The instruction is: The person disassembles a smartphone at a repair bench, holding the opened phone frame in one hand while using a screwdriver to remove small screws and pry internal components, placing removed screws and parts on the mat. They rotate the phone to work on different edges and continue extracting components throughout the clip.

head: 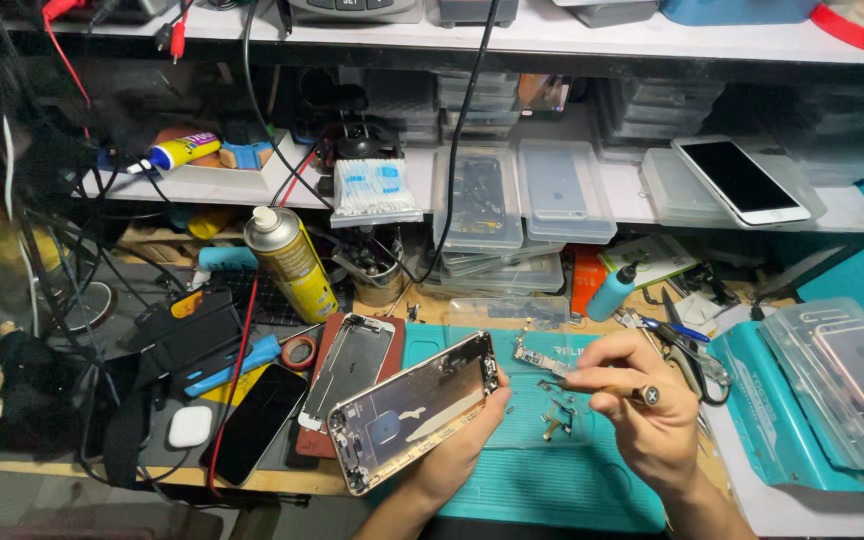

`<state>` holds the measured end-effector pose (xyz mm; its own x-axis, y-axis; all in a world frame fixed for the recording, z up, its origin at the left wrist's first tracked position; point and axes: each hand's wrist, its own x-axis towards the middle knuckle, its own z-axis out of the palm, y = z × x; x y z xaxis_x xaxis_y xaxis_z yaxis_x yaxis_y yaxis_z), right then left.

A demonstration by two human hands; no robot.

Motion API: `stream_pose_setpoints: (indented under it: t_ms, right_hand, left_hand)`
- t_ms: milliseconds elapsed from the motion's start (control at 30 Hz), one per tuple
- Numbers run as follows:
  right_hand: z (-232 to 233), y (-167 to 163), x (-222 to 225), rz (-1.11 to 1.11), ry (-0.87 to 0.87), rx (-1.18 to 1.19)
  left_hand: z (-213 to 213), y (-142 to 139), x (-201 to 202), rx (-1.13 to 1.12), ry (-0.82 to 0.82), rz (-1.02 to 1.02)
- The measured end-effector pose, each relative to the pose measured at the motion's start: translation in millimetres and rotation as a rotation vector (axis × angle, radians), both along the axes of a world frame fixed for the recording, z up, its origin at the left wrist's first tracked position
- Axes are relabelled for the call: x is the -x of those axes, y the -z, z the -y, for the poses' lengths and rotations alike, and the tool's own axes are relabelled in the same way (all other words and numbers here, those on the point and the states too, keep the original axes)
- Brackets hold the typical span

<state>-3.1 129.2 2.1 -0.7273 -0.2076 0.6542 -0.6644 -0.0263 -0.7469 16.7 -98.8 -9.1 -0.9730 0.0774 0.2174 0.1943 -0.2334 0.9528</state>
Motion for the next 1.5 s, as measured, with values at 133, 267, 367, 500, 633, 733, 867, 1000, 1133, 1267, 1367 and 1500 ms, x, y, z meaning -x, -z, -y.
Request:
stream_pose_setpoints:
  t_ms: [133,267,367,500,633,733,867,1000,1133,1267,1367,1500]
  right_hand:
    - [-2.2,4.1,-0.1,0.250,0.025,0.135]
    - [-9.1,11.2,14.2,0.492,0.006,0.165]
    - [-16.0,16.7,22.6,0.683,-0.071,0.198]
    - [-19.8,19.9,23.2,0.756,-0.106,0.185]
    - [-21.8,10.1,18.4,0.624,0.102,-0.114]
    - [-27.9,-3.8,17.6,0.324,0.177,-0.257]
    - [-37.7,-16.9,18.6,0.160,0.184,-0.324]
    - [-42.1,-19.2,19.5,0.233,0.232,-0.390]
    - [-44.0,-18.4,21.8,0.217,0.203,-0.365]
    - [-45.4,-17.9,24.5,0.183,0.191,-0.369]
    - [-45.5,-17.4,25.2,0.200,0.194,-0.377]
    - [-45.9,-19.4,25.8,0.199,0.188,-0.392]
  left_hand:
    - [-1.0,4.5,1.9,0.027,0.028,-0.010]
    - [-8.2,12.6,12.3,-0.005,0.001,-0.048]
    - [-14.1,16.3,17.5,0.041,-0.019,-0.102]
    - [-27.2,13.2,24.4,0.067,-0.044,-0.104]
    - [-36.5,4.8,30.0,0.139,-0.048,-0.078]
    - [-43.6,0.2,32.8,0.205,-0.050,-0.070]
    - [-54.0,-1.7,38.7,0.187,0.043,0.008]
    - [-59.6,-0.2,36.4,0.180,0.035,0.087]
    - [-61.0,1.7,36.4,0.075,0.047,-0.033]
    - [-61.3,5.3,37.3,0.074,0.041,-0.026]
    - [-60.7,7.6,37.3,0.115,0.043,-0.058]
    - [-62.0,5.3,36.8,0.117,0.039,0.016]
